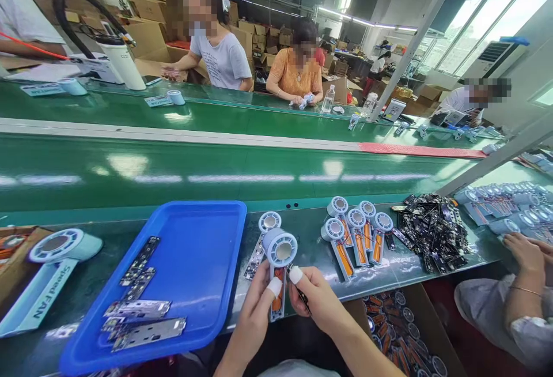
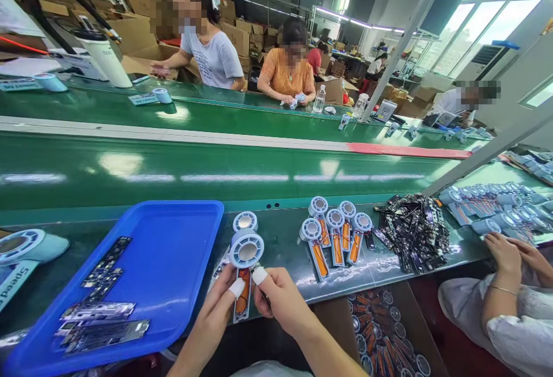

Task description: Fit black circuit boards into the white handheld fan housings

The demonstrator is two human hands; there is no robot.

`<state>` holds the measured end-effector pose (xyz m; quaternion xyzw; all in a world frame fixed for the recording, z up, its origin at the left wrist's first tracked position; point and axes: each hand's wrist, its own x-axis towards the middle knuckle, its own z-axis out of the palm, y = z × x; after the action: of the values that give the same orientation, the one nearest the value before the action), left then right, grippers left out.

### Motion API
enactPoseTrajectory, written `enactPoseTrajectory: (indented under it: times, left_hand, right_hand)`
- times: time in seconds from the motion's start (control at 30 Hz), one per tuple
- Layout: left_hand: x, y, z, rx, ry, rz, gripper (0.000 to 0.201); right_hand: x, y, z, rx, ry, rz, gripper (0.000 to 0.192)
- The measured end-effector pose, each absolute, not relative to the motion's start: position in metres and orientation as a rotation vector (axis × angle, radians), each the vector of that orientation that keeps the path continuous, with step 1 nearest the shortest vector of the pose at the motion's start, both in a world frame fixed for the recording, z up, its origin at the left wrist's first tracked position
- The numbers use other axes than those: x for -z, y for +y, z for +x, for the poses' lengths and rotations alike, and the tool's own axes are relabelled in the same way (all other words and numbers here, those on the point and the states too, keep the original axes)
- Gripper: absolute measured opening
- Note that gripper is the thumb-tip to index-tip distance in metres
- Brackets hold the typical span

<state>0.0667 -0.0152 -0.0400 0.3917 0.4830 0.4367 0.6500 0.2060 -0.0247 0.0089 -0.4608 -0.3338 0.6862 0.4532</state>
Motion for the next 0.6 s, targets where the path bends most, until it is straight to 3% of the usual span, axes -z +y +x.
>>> enactPoseTrajectory:
  times: [0.2, 0.4, 0.6]
  left_hand:
    - [0.017, -0.007, 0.067, -0.97, 1.274, 1.01, 0.049]
    - [-0.003, 0.002, 0.081, -0.956, 1.39, 0.942, 0.037]
    - [0.004, 0.003, 0.081, -0.906, 1.049, 0.695, 0.048]
  right_hand:
    - [-0.01, -0.032, 0.204, -1.47, -1.027, -1.234, 0.06]
    - [0.001, -0.046, 0.203, -0.805, -1.416, -1.349, 0.023]
    - [0.012, -0.05, 0.21, -0.188, -1.659, -1.462, 0.035]
